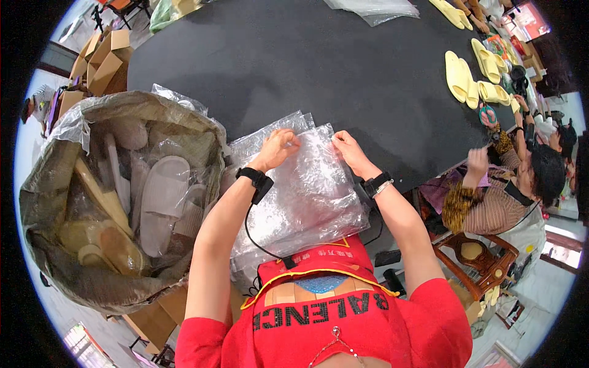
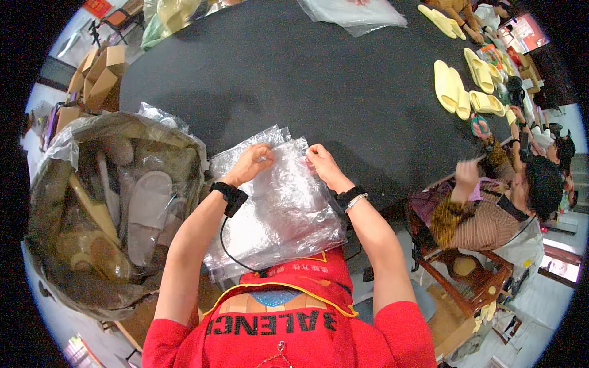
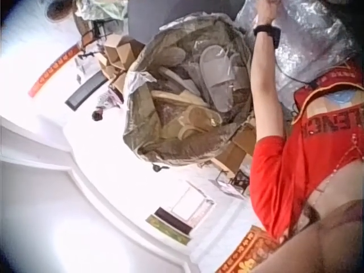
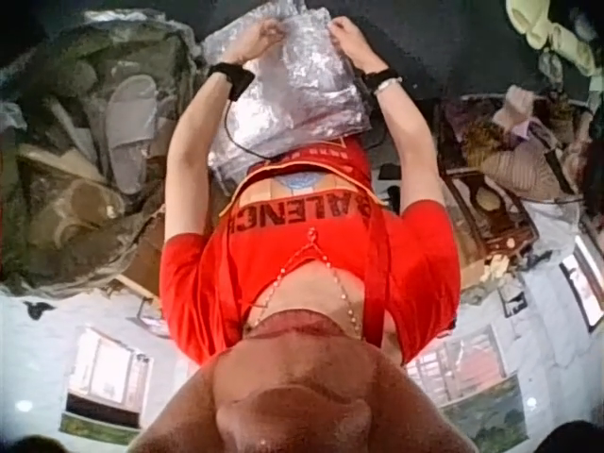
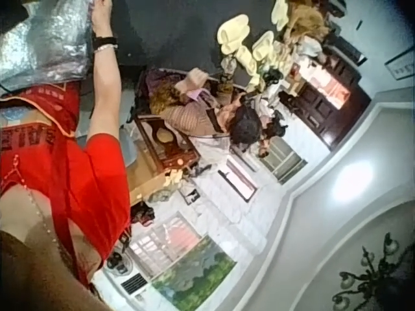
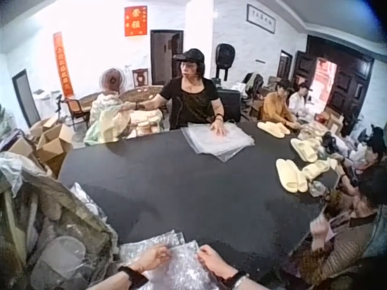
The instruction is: The recorder is picking up pairs of slippers from a large bag and packing them into individual plastic bags at a table with other workers.
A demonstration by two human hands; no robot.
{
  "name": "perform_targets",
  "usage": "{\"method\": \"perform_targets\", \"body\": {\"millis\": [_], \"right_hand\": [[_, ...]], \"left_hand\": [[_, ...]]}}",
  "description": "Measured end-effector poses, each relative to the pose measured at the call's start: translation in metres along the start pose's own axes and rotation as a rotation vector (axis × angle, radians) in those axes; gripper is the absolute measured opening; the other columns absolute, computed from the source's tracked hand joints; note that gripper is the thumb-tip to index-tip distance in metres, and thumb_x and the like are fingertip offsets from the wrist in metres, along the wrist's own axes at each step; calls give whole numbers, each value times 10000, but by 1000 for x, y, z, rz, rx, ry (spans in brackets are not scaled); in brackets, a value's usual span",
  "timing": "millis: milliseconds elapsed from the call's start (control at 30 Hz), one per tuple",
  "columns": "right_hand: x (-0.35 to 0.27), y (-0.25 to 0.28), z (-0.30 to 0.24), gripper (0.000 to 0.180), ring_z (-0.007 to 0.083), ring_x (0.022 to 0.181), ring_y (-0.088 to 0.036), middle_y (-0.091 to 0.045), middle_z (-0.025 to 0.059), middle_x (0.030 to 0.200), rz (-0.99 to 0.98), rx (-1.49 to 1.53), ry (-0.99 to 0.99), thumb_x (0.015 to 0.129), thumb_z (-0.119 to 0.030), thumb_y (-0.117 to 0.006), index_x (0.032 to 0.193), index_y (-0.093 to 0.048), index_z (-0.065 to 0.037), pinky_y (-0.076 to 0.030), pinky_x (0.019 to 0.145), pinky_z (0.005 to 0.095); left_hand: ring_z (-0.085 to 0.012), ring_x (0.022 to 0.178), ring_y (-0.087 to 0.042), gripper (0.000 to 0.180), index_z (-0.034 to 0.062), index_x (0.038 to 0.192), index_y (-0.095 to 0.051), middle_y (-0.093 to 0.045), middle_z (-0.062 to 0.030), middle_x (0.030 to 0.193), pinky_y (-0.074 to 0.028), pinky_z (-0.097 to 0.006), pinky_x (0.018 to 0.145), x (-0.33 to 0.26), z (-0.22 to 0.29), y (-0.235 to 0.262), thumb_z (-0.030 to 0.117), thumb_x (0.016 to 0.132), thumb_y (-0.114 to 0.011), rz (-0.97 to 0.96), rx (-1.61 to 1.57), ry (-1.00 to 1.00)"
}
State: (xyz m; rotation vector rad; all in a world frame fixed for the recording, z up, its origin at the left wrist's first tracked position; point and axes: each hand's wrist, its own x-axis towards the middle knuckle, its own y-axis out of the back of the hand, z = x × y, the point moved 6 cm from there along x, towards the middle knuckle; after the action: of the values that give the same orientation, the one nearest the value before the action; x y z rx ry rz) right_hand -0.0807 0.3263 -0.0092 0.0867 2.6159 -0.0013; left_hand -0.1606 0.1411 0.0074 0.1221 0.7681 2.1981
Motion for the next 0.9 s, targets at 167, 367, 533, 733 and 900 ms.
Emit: {"method": "perform_targets", "body": {"millis": [167,367,533,733,900], "right_hand": [[-22,-4,-18,419,160,935,-495,-514,79,1029,-102,324,-118,871,-290,-535,1204,-385,-85,-388,810,257],[-27,-12,5,364,131,848,-547,-574,62,975,-246,-94,-150,782,-80,-571,1111,-471,38,-444,742,261],[-10,-35,10,263,108,770,-548,-591,31,899,-325,131,-187,798,-50,-532,1053,-523,16,-446,686,242],[9,-49,33,297,186,849,-547,-575,66,963,-139,-439,23,750,-121,-581,1031,-548,-31,-440,762,320],[-8,-60,0,614,341,1141,-356,-375,127,1228,375,-743,6,648,-234,-691,1180,-418,-95,-342,919,434]], "left_hand": [[-313,937,-560,218,85,959,-538,-620,-118,893,-420,-371,791,5,-21,-5,121,746,-565,5,-227,130],[-323,1149,-406,636,162,1272,-340,-438,-178,1240,-332,-442,922,-39,33,24,176,710,-637,391,498,7],[-425,1260,-200,723,157,1352,-256,-213,-207,1385,-186,-534,1008,-162,23,-27,272,747,-635,146,313,214],[-343,1259,-273,593,26,1330,-274,-304,-221,1349,-211,-370,1039,-233,-81,35,142,812,-538,630,-96,456],[-273,1263,-282,517,12,1303,-341,-332,-174,1350,-174,-347,1050,-218,-92,44,127,829,-515,516,31,415]]}}
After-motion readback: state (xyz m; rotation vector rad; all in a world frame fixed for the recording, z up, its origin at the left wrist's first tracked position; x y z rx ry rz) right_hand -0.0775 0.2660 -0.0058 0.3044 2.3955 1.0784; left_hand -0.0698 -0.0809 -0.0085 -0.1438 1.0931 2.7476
